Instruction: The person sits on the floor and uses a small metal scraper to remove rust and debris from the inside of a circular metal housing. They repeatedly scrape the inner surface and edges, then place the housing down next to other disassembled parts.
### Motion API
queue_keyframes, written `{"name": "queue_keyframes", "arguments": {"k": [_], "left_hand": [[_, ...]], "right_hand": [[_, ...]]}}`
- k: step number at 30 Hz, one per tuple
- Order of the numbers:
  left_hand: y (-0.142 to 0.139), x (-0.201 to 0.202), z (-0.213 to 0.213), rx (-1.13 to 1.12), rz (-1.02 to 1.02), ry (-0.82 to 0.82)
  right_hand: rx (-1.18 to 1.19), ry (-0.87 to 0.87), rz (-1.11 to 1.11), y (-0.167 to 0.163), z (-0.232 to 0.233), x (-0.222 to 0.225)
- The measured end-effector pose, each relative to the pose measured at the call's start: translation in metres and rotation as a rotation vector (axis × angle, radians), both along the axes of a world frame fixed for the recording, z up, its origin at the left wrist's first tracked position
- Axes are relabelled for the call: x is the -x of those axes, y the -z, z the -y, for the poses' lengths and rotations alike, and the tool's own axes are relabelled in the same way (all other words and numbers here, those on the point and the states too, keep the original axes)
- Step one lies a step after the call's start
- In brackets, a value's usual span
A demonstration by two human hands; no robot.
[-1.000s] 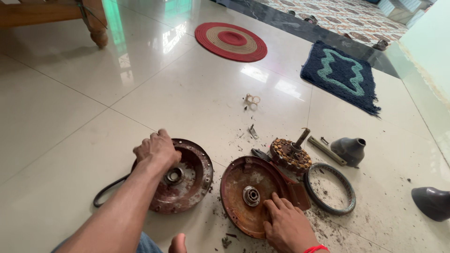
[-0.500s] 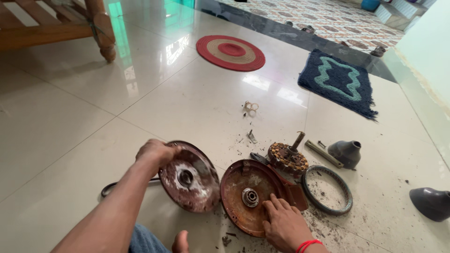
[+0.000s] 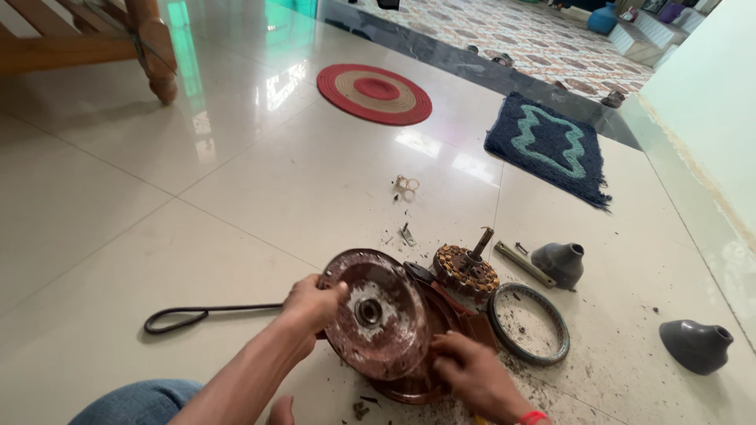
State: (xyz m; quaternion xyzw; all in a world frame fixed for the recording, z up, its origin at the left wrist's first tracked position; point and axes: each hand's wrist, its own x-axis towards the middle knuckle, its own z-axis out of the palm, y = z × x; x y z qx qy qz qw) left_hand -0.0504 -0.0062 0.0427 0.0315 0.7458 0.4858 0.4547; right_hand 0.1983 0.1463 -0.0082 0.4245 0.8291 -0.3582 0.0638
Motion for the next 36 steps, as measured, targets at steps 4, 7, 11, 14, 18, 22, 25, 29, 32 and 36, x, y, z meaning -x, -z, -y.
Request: {"name": "queue_keyframes", "arguments": {"k": [4,7,11,14,18,22,25,29,32,36], "left_hand": [[0.001,-0.008,-0.005,0.179,-0.247,0.147],[-0.005,-0.009,-0.009,0.210,-0.186,0.160],[-0.004,-0.011,-0.011,0.203,-0.172,0.169],[0.006,-0.010,-0.013,0.240,-0.209,0.219],[0.021,-0.005,-0.023,0.306,-0.355,0.371],[0.030,-0.004,-0.029,0.406,-0.419,0.552],[0.032,-0.008,-0.028,0.412,-0.517,0.642],[0.030,-0.016,-0.028,0.380,-0.605,0.562],[0.027,-0.018,-0.029,0.312,-0.604,0.549],[0.019,-0.020,-0.026,0.176,-0.670,0.572]], "right_hand": [[-0.209,0.247,-0.290,-0.003,-0.038,-0.028],[-0.238,0.291,-0.113,0.006,-0.060,-0.037],[-0.146,0.257,-0.018,0.029,-0.065,-0.030],[-0.070,0.398,-0.114,0.028,-0.058,-0.023],[-0.263,0.608,-0.389,-0.004,-0.041,-0.012],[-0.201,0.307,-0.446,-0.035,-0.007,0.011],[-0.282,0.056,-0.061,-0.034,0.022,0.031],[-0.365,-0.307,0.098,-0.026,0.033,0.040],[-0.314,-0.233,-0.030,-0.019,0.034,0.036],[-0.311,-0.430,0.108,-0.018,0.027,0.028]]}}
